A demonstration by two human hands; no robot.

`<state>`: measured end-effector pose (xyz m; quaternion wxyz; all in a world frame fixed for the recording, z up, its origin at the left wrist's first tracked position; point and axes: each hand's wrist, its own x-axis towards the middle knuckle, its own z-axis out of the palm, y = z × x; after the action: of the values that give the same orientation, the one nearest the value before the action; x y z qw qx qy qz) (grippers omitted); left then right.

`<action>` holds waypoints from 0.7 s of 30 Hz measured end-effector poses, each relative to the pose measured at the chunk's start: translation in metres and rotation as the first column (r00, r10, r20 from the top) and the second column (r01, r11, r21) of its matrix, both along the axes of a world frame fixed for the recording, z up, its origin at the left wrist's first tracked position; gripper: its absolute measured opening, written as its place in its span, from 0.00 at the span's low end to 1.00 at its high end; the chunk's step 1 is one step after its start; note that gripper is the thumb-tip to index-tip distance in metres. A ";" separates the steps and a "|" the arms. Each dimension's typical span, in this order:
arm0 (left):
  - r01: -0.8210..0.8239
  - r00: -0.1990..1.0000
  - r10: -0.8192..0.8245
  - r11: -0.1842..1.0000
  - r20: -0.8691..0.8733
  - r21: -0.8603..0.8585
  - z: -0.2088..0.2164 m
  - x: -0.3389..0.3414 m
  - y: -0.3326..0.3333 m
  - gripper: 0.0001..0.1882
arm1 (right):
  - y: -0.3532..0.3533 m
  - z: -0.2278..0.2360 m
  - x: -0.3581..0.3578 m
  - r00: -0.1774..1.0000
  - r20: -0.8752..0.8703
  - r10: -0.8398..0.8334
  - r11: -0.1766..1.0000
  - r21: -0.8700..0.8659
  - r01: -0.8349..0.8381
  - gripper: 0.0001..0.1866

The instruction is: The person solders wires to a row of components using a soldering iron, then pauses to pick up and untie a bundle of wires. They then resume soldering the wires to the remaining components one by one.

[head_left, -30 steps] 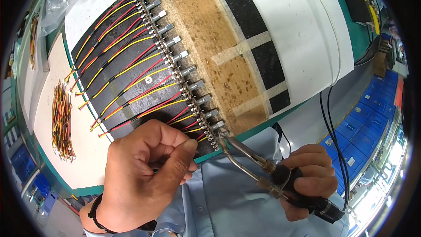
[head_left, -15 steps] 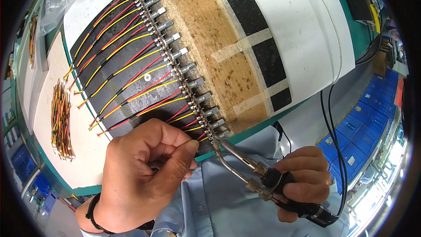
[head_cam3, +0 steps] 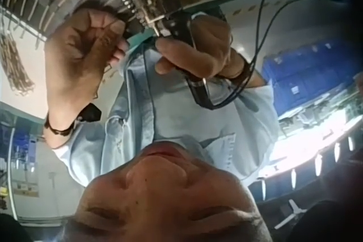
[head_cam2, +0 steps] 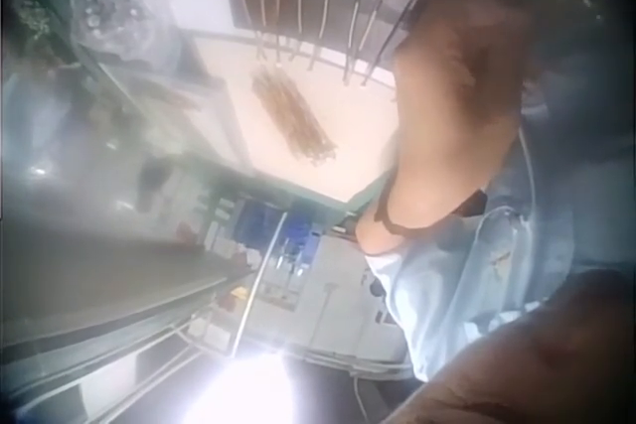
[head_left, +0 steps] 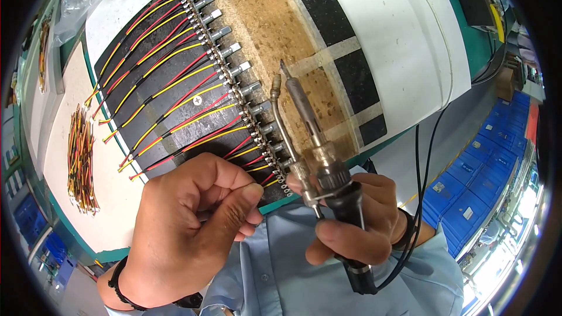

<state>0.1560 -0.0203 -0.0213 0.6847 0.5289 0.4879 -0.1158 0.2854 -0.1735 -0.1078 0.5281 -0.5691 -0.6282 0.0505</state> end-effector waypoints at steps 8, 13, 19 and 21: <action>-0.018 0.999 0.019 0.999 0.031 -0.026 -0.001 -0.001 0.001 0.07 | -0.004 0.000 -0.008 0.999 0.007 -0.049 0.998 -0.045 0.049 0.19; -0.031 0.999 0.031 0.999 0.030 -0.018 -0.001 -0.002 -0.001 0.06 | -0.014 0.000 -0.018 0.998 0.004 -0.056 0.997 -0.045 0.056 0.19; -0.001 0.998 -0.002 0.999 0.057 0.048 -0.005 -0.004 -0.004 0.05 | -0.020 0.007 -0.012 0.995 0.051 -0.085 0.996 -0.017 0.086 0.19; 0.019 0.998 -0.023 0.997 0.056 0.075 -0.005 -0.006 -0.004 0.04 | -0.016 0.018 -0.004 0.950 0.130 -0.284 0.959 0.047 0.280 0.19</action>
<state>0.1502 -0.0243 -0.0266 0.6770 0.5623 0.4664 -0.0897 0.2813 -0.1891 -0.0897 0.4939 -0.6476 -0.5757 -0.0729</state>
